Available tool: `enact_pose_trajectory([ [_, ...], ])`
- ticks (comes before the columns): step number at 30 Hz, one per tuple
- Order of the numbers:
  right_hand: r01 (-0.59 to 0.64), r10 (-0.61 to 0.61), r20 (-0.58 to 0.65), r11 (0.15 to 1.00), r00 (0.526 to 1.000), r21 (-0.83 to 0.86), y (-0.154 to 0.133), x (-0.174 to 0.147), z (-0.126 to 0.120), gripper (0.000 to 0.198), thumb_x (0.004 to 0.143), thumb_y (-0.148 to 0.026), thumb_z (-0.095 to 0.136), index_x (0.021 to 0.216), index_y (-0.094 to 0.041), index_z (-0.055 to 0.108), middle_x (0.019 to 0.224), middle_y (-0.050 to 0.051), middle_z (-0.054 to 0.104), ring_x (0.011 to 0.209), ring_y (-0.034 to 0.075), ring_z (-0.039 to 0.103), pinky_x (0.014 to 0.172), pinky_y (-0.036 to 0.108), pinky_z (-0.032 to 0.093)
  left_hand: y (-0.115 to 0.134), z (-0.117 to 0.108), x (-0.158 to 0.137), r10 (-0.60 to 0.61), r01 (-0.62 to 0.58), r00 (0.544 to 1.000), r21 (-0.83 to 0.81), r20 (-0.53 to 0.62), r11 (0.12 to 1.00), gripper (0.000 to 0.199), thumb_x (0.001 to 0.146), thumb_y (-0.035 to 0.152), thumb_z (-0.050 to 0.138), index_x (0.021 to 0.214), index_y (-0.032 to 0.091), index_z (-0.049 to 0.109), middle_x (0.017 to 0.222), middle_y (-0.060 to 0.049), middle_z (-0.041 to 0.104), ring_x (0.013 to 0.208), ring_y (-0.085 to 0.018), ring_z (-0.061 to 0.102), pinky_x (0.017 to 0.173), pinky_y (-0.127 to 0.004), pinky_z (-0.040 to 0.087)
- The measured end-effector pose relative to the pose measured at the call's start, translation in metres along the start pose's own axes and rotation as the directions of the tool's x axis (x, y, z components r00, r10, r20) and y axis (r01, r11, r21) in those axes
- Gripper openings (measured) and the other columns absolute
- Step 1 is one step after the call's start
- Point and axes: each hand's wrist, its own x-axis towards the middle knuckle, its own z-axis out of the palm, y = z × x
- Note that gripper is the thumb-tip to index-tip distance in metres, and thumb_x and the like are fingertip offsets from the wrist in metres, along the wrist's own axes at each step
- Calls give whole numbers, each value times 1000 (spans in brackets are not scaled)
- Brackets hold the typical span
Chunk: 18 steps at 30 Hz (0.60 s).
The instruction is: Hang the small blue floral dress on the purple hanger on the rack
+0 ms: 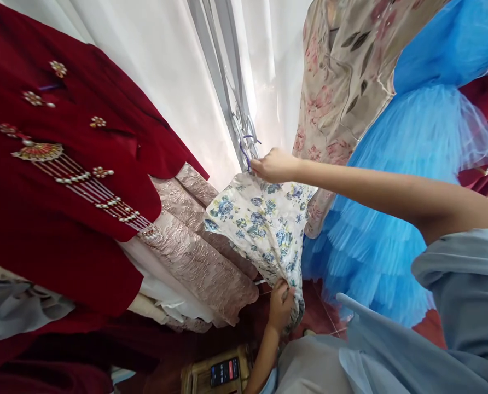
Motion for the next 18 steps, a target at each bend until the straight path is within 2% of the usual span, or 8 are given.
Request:
enact_pose_trajectory([
  [2,-113,131,-94,979,987,172,-13,-14,14,21,100,-25,42,102,-11,57,79,12,72,70,21,64,70,33,42,12,-19,20,88,-82,990,57,-110,995,39,102,44,44,87,16,67,94,-11,65,94,-23,60,88,-35,48],
  [4,-193,316,-189,855,930,482,-27,-25,32,17,98,-28,47,95,-14,56,79,10,72,70,19,65,69,30,44,41,-49,55,224,-178,924,171,-308,969,32,102,39,45,98,17,67,97,-12,65,97,-24,61,91,-38,48],
  [6,-163,491,-165,557,856,815,-41,-33,52,18,96,-33,51,88,-17,53,75,7,71,65,17,65,64,27,47,87,-83,101,421,-284,797,347,-433,894,29,102,38,45,100,18,66,100,-13,65,100,-25,60,94,-42,48],
  [8,-77,608,-40,165,793,983,-53,-35,68,23,95,-39,55,85,-19,51,70,4,70,58,14,63,58,25,49,141,-113,149,589,-378,705,493,-396,784,31,103,36,41,108,18,65,107,-14,64,109,-25,59,102,-44,46],
  [10,3,662,84,-130,745,991,-64,-34,78,25,91,-42,60,85,-19,52,66,1,68,54,12,62,55,23,50,191,-133,194,644,-443,730,561,-227,699,30,103,33,42,117,18,64,120,-15,62,117,-24,57,104,-40,45],
  [12,65,677,156,-289,719,955,-71,-32,82,26,88,-42,65,83,-19,54,64,0,66,53,11,61,55,22,51,226,-141,228,589,-476,808,572,-15,668,27,100,32,48,112,16,66,115,-13,64,109,-23,60,97,-37,47],
  [15,125,691,188,-376,698,918,-75,-27,84,31,84,-44,69,75,-18,54,62,-1,63,49,8,57,52,20,48,245,-140,257,435,-475,875,556,215,682,23,98,25,49,90,13,68,91,-7,65,87,-20,61,85,-33,49],
  [18,119,744,168,-316,647,941,-77,-21,93,30,84,-44,67,73,-19,54,53,-4,55,44,8,50,46,19,41,243,-135,265,426,-503,862,576,276,645,22,95,18,49,83,12,67,85,-6,64,83,-19,59,83,-32,47],
])
